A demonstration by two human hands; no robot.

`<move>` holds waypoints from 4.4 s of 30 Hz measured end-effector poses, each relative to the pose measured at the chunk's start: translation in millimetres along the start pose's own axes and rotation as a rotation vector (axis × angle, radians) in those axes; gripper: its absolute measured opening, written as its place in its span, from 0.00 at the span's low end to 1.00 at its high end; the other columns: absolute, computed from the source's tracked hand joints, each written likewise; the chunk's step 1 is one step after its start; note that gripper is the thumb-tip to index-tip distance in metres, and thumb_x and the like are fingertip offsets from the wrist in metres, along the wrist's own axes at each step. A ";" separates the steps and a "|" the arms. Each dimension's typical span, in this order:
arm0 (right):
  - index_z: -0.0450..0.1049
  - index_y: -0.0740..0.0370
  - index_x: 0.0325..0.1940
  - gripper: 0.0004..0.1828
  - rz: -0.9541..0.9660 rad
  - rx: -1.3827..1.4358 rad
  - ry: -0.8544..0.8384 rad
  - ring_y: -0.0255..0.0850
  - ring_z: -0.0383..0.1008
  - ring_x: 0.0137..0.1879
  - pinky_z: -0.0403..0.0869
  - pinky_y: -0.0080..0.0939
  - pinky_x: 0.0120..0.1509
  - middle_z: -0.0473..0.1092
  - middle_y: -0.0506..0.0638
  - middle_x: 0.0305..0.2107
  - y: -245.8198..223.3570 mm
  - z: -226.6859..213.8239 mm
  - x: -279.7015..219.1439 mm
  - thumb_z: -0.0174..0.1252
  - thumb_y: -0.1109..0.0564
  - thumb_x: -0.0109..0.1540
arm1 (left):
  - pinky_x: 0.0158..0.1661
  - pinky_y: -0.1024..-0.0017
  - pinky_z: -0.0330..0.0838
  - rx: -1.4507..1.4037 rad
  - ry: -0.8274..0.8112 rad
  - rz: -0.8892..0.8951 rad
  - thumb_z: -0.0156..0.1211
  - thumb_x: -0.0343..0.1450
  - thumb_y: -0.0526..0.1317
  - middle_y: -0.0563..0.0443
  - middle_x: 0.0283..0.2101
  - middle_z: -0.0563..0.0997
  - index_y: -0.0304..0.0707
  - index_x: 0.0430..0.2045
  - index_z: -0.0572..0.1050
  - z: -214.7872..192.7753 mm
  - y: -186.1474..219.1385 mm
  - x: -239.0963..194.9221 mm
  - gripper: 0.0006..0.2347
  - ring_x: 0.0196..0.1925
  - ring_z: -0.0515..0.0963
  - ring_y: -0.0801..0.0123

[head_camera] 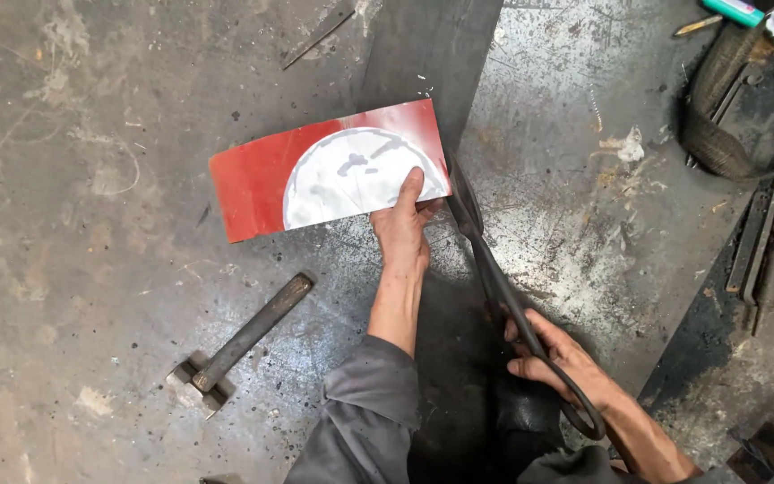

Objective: The person uses metal shears to cut a red metal sheet along a curved paper template, rotating the sheet by hand to follow the outline. After completing the semi-circular cut, the person sets the shears down on the metal workbench.

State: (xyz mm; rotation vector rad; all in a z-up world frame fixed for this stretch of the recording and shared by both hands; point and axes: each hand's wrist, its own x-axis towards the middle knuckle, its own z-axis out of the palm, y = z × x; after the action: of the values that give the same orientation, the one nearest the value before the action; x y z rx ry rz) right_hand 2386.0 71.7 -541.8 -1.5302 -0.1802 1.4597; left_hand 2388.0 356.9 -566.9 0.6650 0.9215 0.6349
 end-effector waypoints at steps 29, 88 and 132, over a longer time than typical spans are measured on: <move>0.75 0.53 0.46 0.21 0.015 -0.194 0.033 0.41 0.66 0.41 0.70 0.54 0.50 0.61 0.45 0.29 -5.0 -5.2 -0.6 0.68 0.55 0.49 | 0.30 0.73 0.80 -0.017 0.061 0.035 0.68 0.68 0.38 0.49 0.40 0.83 0.33 0.46 0.76 3.5 -6.6 -6.6 0.14 0.33 0.83 0.70; 0.58 0.48 0.76 0.61 0.068 -0.008 0.025 0.47 0.78 0.52 0.74 0.59 0.58 0.76 0.53 0.43 17.8 0.8 16.9 0.73 0.42 0.40 | 0.32 0.70 0.81 0.043 0.055 0.106 0.67 0.70 0.38 0.46 0.42 0.82 0.31 0.50 0.74 2.9 -5.2 -14.3 0.16 0.37 0.83 0.67; 0.62 0.54 0.72 0.58 0.087 0.048 -0.007 0.54 0.77 0.56 0.70 0.66 0.62 0.72 0.57 0.50 30.1 -6.3 -2.8 0.71 0.37 0.40 | 0.32 0.70 0.80 -0.081 0.096 0.074 0.68 0.69 0.36 0.47 0.44 0.80 0.35 0.53 0.70 -6.5 -16.2 -31.1 0.20 0.39 0.82 0.67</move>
State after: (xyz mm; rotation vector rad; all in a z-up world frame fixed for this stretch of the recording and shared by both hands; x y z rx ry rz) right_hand 2375.7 51.0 -562.3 -1.5103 -0.0826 1.5268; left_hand 2371.5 325.2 -566.3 0.6021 0.9579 0.7716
